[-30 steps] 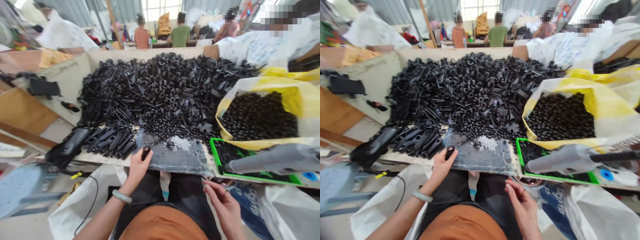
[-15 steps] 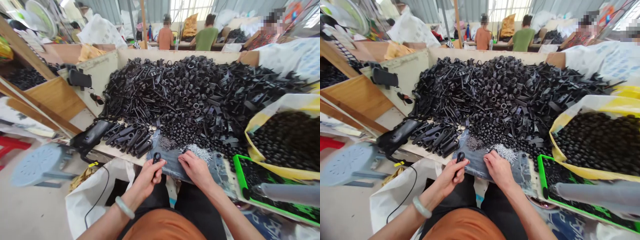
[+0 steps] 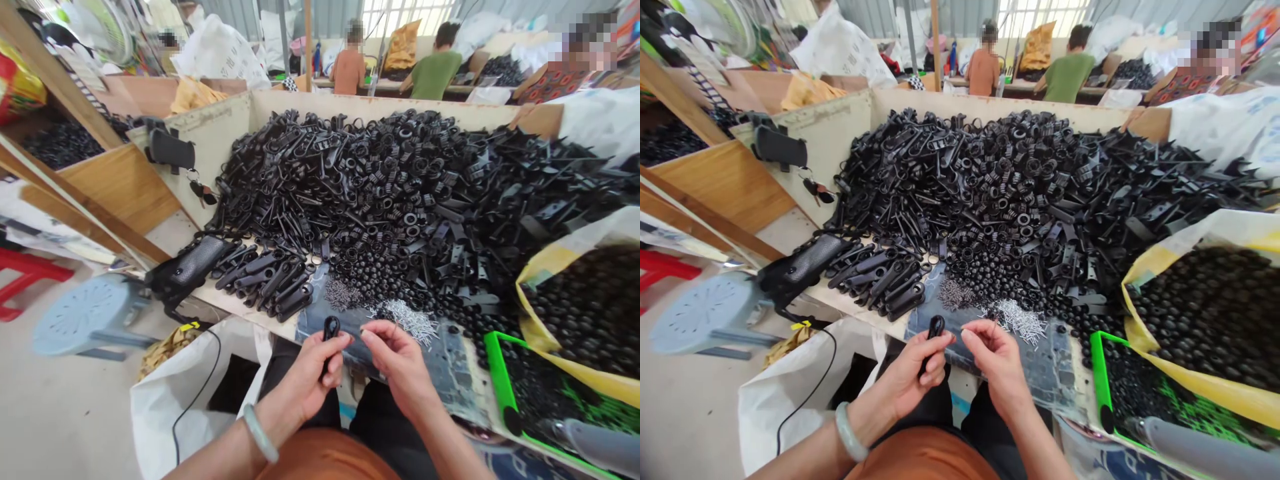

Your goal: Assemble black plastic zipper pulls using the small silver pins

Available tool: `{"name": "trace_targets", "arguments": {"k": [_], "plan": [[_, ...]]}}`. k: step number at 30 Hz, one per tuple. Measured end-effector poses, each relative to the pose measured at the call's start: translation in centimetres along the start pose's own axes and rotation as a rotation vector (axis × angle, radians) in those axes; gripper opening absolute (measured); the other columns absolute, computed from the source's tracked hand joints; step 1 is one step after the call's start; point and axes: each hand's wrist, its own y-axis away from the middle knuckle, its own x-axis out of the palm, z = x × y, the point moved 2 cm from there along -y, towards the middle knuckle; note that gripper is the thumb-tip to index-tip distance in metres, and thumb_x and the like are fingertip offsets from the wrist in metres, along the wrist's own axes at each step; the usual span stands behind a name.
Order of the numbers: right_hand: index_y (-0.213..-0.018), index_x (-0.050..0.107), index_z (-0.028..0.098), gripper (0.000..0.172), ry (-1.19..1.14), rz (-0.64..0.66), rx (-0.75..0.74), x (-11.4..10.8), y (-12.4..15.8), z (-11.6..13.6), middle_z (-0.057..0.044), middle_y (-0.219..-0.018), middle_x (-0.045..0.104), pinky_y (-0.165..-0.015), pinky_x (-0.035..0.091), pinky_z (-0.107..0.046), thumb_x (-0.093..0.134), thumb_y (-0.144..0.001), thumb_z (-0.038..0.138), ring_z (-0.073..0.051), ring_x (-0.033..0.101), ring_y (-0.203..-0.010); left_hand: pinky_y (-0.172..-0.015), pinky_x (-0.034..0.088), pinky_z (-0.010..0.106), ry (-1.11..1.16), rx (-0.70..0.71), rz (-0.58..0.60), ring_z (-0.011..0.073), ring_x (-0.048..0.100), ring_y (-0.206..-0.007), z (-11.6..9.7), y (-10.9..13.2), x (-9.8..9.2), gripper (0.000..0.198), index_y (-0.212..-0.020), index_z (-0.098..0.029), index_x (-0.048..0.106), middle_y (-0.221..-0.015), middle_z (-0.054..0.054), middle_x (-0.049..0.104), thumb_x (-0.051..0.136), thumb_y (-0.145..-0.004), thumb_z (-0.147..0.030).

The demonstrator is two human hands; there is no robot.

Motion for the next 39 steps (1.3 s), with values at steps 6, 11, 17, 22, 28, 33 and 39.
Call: {"name": "trace_targets", "arguments": {"k": [6,11,17,22,28,33,39], "plan": [[-0.084,0.074,0.018,0.046,-0.268,-0.062,0.129,1.1,0.7,-0.9,0.004,-0.065,0.056,-0.04,0.023,-0.018,0.09,-0.066,0.058,-0.004,0.029,-0.045,-0.044,0.019,0.02,-0.001,0.012,0.025,0.0018,0.025,-0.035,0.3,0.0,1.0,0.042,-0.078,-0.018,0.057,-0.041,-0.013,0.042,0.09,-0.065,-0.039],[-0.084,0.075,0.018,0.041,-0.294,-0.071,0.149,0.8,0.7,-1.2,0.003,-0.066,0.058,-0.04,0.025,-0.018,0.091,-0.068,0.053,-0.005,0.031,-0.046,-0.044,0.019,0.02,-0.007,0.015,0.014,0.0021,0.027,-0.037,0.4,0.0,1.4,0.043,-0.076,-0.019,0.056,-0.041,-0.012,0.043,0.091,-0.063,-0.041],[-0.084,0.076,0.02,0.039,-0.296,-0.073,0.127,0.7,0.8,-1.5,0.003,-0.063,0.059,-0.039,0.026,-0.018,0.089,-0.07,0.053,-0.005,0.032,-0.043,-0.043,0.017,0.02,-0.077,0.065,0.001,0.0026,0.027,-0.038,0.7,-0.3,1.4,0.042,-0.077,-0.018,0.057,-0.043,-0.01,0.044,0.088,-0.07,-0.046],[-0.081,0.078,0.021,0.024,-0.128,-0.085,-0.076,0.0,1.2,-1.0,-0.002,-0.068,0.067,-0.044,0.039,-0.021,0.083,-0.081,0.045,-0.01,0.051,-0.052,-0.042,0.014,0.021,-0.126,0.103,-0.001,0.0027,0.023,-0.037,0.6,-0.4,1.6,0.043,-0.074,-0.018,0.059,-0.041,-0.011,0.041,0.087,-0.068,-0.049],[-0.092,0.08,0.023,0.008,0.398,-0.099,-0.591,-1.1,1.7,1.4,-0.006,-0.083,0.073,-0.051,0.05,-0.025,0.072,-0.091,0.021,-0.013,0.062,-0.058,-0.042,0.015,0.021,-0.095,0.107,-0.053,0.0032,0.026,-0.039,0.9,-0.3,2.1,0.04,-0.073,-0.018,0.058,-0.042,-0.011,0.041,0.087,-0.066,-0.044],[-0.092,0.078,0.023,0.01,0.389,-0.03,-0.61,-1.6,1.4,1.9,-0.005,-0.081,0.074,-0.051,0.049,-0.023,0.07,-0.092,0.017,-0.014,0.065,-0.061,-0.042,0.016,0.021,-0.111,0.091,-0.031,0.0036,0.027,-0.04,1.2,-0.2,2.2,0.04,-0.074,-0.018,0.057,-0.043,-0.01,0.042,0.086,-0.069,-0.045],[-0.087,0.077,0.022,0.011,0.325,0.045,-0.501,-2.1,0.8,1.6,-0.003,-0.074,0.074,-0.05,0.046,-0.025,0.069,-0.093,0.025,-0.014,0.06,-0.056,-0.041,0.015,0.021,-0.153,0.115,-0.029,0.0036,0.028,-0.04,1.3,-0.3,2.1,0.039,-0.072,-0.019,0.055,-0.045,-0.01,0.043,0.085,-0.072,-0.044]]}}
